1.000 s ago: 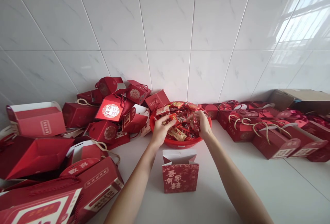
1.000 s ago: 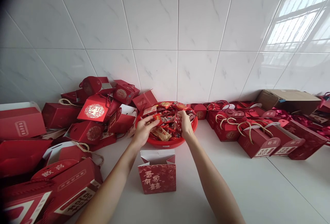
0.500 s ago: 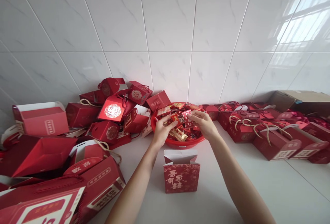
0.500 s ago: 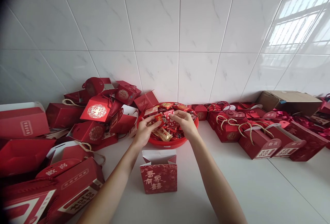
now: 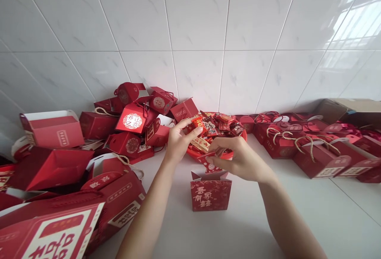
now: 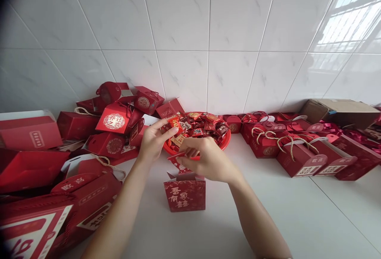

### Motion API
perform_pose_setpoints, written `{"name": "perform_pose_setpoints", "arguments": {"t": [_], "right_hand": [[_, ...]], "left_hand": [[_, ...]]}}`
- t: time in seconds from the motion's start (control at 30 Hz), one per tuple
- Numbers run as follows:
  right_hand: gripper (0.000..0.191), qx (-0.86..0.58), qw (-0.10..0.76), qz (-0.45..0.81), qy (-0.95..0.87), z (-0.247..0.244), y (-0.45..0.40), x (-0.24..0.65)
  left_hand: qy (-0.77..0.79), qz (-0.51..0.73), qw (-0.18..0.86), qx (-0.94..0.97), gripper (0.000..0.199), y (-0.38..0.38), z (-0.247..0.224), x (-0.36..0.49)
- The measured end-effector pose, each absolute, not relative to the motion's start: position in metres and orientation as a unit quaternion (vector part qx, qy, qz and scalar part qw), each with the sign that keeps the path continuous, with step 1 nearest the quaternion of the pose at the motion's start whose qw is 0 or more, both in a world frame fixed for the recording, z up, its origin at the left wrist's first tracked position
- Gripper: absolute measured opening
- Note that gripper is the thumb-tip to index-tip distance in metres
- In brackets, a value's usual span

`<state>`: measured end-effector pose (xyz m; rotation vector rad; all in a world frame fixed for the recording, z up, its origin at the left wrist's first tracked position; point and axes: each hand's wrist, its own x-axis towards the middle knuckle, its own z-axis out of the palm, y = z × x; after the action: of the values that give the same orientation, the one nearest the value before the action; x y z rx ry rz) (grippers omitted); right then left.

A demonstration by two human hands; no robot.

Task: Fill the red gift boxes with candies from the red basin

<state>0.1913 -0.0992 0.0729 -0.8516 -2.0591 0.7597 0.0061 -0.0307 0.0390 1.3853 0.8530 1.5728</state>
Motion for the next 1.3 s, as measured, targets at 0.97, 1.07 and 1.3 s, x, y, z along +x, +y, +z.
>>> {"name": "perform_pose_setpoints", "arguments": {"t": [0.97, 1.07, 1.3], "right_hand": [[0.026, -0.374, 0.555, 0.282, -0.687, 0.071, -0.096, 0.198], [0.025, -0.371, 0.527, 0.273, -0.714, 0.076, -0.099, 0.203], [0.018, -0.386, 0.288, 0.259, -0.838, 0.075, -0.105, 0.199]], "left_hand": [[0.304, 0.562, 0.401, 0.656, 0.026, -0.068, 0.068, -0.006], [0.300, 0.584, 0.386, 0.649, 0.023, -0.067, 0.071, -0.014], [0.315, 0.614, 0.365, 0.625, 0.025, -0.066, 0.076, -0.026]]}}
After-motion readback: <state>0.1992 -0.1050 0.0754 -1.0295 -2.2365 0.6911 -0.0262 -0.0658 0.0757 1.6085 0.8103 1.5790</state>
